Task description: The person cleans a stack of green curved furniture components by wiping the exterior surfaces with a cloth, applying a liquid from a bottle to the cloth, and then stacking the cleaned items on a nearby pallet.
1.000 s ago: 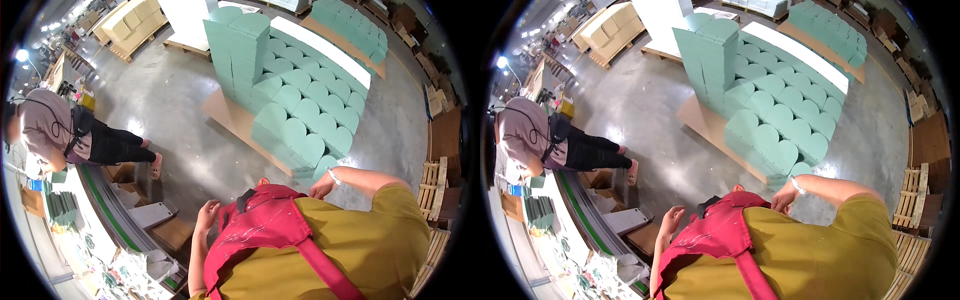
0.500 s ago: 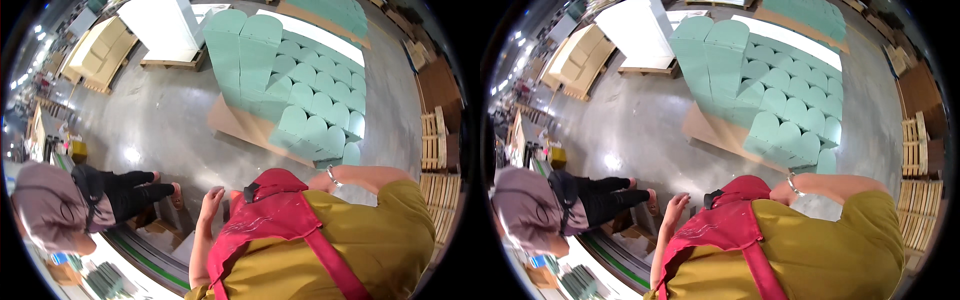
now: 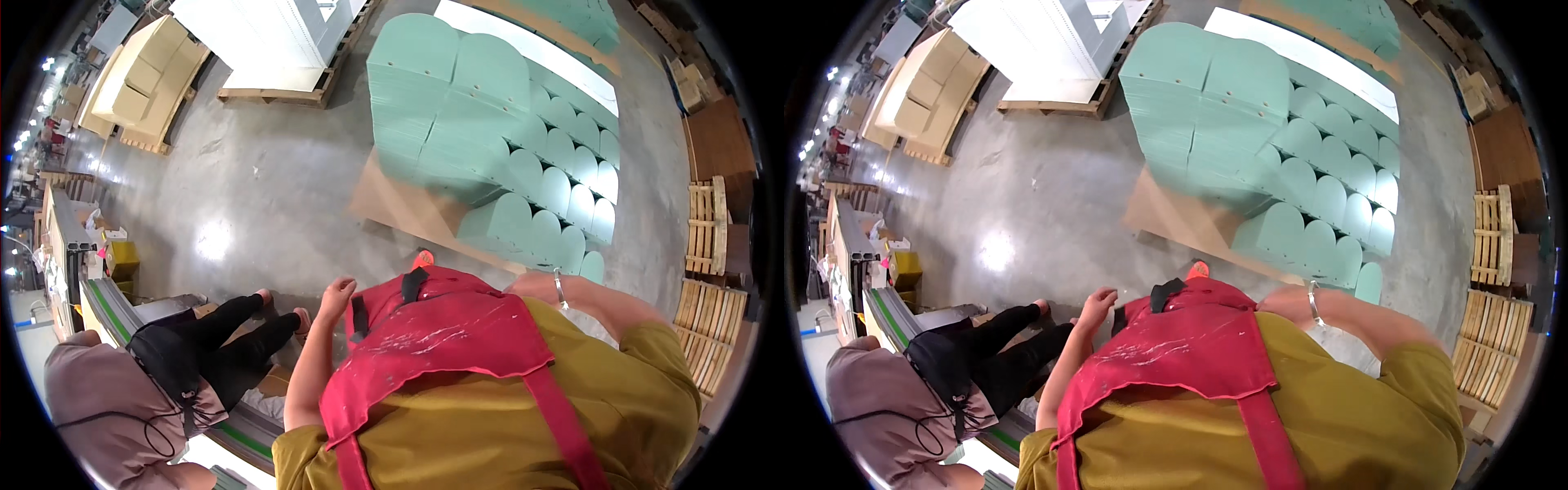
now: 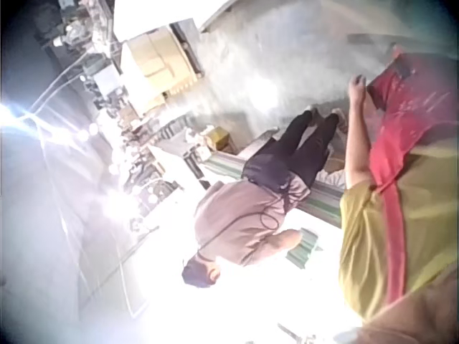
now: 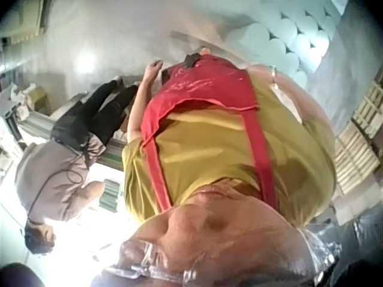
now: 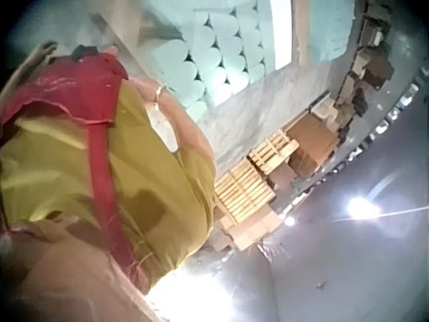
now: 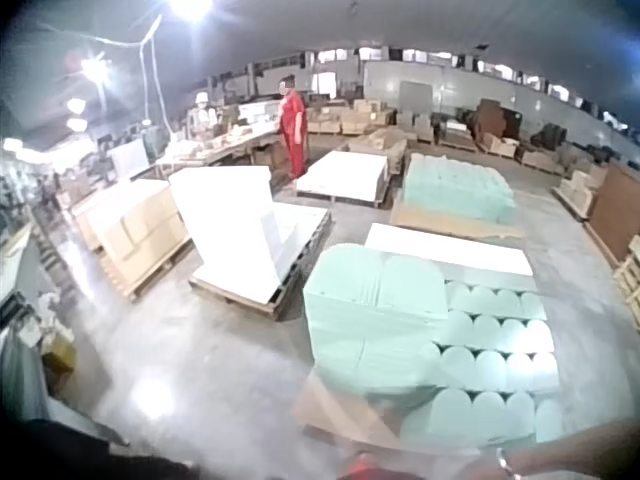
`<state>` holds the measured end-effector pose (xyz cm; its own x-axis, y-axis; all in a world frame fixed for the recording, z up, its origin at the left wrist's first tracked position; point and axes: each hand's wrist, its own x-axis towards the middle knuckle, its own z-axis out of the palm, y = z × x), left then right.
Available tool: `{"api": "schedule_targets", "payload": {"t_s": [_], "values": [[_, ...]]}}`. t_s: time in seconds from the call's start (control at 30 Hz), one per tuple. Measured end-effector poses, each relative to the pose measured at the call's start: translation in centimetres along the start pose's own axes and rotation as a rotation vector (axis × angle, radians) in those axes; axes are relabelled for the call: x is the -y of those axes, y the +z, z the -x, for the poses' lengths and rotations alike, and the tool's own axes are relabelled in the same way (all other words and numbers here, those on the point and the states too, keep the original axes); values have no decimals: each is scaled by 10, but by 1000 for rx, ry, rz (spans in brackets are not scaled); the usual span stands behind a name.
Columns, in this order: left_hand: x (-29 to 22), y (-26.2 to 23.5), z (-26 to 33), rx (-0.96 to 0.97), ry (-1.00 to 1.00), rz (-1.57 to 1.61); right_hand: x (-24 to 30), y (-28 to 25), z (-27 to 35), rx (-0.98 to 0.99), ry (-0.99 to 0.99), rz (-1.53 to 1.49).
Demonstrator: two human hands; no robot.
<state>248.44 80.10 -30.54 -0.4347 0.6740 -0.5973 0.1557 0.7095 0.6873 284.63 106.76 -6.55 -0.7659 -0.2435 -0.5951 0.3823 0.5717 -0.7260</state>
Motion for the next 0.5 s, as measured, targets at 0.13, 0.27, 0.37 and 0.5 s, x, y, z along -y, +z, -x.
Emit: {"api": "schedule_targets", "payload": {"t_s": [0.13, 0.27, 0.37, 0.5], "values": [[17, -49, -50, 50, -34, -84, 20, -33, -14, -188, 137, -358], [16, -96, -115, 89, -61, -87, 22, -44, -45, -219, 437, -441], [10, -126, -179, 173, -48, -188, 42, -61, -78, -241, 505, -396], [-29, -158, -268, 266, 181, -280, 83, -80, -122, -263, 676, -600]]}}
